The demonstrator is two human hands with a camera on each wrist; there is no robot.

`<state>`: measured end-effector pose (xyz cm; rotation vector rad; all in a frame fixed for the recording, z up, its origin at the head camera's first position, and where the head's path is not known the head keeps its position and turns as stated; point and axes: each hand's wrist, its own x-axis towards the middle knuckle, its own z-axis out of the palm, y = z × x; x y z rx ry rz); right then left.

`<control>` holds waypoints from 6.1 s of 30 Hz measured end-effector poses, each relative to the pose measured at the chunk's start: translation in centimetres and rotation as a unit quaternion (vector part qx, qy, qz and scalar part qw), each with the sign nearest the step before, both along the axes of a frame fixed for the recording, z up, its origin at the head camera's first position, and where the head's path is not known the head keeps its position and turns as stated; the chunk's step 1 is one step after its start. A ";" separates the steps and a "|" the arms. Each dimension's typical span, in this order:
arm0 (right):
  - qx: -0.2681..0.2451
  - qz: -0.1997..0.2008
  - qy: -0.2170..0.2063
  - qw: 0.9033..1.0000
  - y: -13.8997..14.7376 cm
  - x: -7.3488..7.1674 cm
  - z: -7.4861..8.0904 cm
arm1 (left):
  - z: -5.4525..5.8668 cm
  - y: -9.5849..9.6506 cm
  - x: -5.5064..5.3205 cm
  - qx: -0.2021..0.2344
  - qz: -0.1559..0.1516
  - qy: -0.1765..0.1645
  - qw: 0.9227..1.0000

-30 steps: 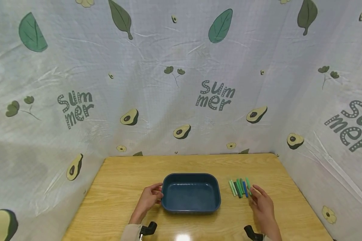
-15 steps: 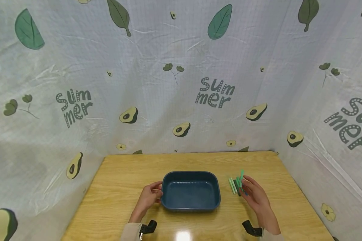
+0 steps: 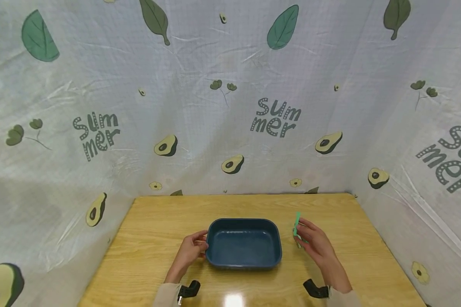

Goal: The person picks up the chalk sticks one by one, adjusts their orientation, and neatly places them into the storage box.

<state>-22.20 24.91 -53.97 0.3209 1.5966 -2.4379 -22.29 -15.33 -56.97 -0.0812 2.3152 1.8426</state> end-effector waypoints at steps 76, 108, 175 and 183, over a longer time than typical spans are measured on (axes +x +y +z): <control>0.130 0.182 -0.018 0.974 -18.2 -3.4 -2.0 | -0.6 0.5 -0.1 0.028 0.037 -0.018 0.999; 0.225 0.189 0.009 0.956 -18.5 -3.8 -2.6 | -0.2 0.8 -0.1 0.038 0.032 -0.021 0.999; 0.378 -0.220 0.110 0.892 -1.6 2.7 -1.1 | -0.1 0.8 0.4 0.039 0.028 -0.015 0.999; 0.390 -0.267 0.102 0.875 -0.6 2.4 -2.2 | -0.2 0.9 0.4 0.039 0.028 -0.016 0.999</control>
